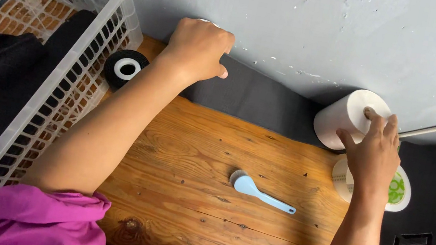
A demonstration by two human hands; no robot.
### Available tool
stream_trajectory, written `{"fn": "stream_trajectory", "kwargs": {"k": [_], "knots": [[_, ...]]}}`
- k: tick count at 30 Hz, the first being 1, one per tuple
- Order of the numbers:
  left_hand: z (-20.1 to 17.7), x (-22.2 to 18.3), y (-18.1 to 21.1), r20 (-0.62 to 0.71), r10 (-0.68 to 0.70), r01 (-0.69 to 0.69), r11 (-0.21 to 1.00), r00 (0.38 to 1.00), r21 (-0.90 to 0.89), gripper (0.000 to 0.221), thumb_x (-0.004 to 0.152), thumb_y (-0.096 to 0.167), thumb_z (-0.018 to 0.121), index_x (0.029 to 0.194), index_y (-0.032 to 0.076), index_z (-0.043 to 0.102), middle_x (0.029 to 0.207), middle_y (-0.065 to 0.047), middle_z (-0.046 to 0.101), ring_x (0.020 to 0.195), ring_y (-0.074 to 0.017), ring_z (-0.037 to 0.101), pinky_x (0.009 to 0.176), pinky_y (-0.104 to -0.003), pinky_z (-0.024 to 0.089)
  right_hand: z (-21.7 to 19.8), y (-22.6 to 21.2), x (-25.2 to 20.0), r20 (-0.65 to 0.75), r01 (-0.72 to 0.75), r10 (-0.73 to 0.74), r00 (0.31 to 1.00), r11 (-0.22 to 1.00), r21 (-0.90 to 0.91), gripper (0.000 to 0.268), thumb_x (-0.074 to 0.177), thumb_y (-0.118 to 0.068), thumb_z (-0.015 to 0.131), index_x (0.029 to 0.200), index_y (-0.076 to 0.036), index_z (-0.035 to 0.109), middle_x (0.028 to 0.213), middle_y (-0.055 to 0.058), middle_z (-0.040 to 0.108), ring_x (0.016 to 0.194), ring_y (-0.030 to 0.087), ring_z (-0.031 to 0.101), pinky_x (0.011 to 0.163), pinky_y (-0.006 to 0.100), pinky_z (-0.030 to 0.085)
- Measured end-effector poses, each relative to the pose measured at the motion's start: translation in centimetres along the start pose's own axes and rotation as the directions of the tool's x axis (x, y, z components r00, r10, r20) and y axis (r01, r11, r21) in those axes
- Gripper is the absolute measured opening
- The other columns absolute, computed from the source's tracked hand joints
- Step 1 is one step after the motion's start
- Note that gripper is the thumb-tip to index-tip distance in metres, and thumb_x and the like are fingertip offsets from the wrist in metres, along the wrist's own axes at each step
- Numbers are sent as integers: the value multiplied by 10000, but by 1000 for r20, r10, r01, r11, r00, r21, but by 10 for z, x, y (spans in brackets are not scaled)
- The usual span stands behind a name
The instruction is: Applying a substance to black material strips using a small brush on a workbench.
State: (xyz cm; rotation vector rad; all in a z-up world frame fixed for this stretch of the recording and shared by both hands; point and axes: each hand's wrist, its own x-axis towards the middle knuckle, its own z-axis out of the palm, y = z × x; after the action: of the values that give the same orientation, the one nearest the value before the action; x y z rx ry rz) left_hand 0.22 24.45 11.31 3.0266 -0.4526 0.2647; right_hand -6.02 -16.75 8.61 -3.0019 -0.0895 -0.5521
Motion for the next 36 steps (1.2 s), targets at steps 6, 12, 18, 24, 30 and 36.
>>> {"fn": "stream_trajectory", "kwargs": {"k": [6, 12, 18, 24, 30, 36], "knots": [[-4, -13, 17, -92, 46, -48, 998, 995, -27, 303, 805, 200, 842, 1080, 116, 748, 778, -84, 750, 749, -257, 745, 743, -413, 521, -39, -98, -11, -212, 103, -85, 973, 992, 75, 587, 898, -60, 830, 1397, -30, 523, 1491, 356, 396, 1398, 546, 383, 1058, 618, 418], [-9, -19, 18, -163, 52, -56, 998, 985, -21, 432, 779, 270, 883, 1117, 96, 677, 756, -75, 708, 741, -265, 737, 709, -419, 579, 34, -199, -28, 139, 373, -378, 915, 926, 62, 526, 786, -332, 861, 1194, -174, 569, 1512, 164, 477, 1446, 380, 428, 987, 509, 551], [-79, -67, 6, 19, -66, 67, 892, 998, -447, 495, 822, 115, 821, 1256, 80, 587, 819, -147, 712, 854, -372, 723, 791, -534, 554, 88, -199, -11, 290, 313, -366, 885, 926, 212, 628, 852, -456, 790, 1351, -245, 471, 1456, 81, 526, 1398, 331, 484, 1012, 537, 510], [-27, -83, 16, -113, -258, 166, 842, 960, -513, 677, 864, 126, 828, 1377, -34, 416, 1165, -269, 502, 1000, -490, 689, 782, -545, 639, 92, -192, -2, 393, 306, -372, 841, 926, 223, 608, 922, -509, 703, 1429, -273, 465, 1510, 64, 484, 1436, 323, 436, 1025, 522, 508], [0, -89, 23, -319, -284, 100, 866, 904, -489, 338, 824, 218, 858, 1020, 76, 622, 1014, -95, 502, 997, -380, 626, 770, -513, 575, 81, -196, -7, 403, 346, -399, 823, 916, 201, 603, 945, -524, 657, 1454, -272, 453, 1528, 93, 450, 1453, 356, 403, 1031, 552, 494], [13, -104, 34, -302, -250, 156, 940, 920, -302, 179, 984, 281, 639, 1034, 216, 480, 688, -21, 625, 706, -266, 717, 598, -459, 581, 84, -171, 40, -30, 322, -333, 942, 878, 354, 60, 1044, -307, 599, 1101, -293, 609, 1061, 1, 585, 923, 330, 716, 748, 458, 621]]}}
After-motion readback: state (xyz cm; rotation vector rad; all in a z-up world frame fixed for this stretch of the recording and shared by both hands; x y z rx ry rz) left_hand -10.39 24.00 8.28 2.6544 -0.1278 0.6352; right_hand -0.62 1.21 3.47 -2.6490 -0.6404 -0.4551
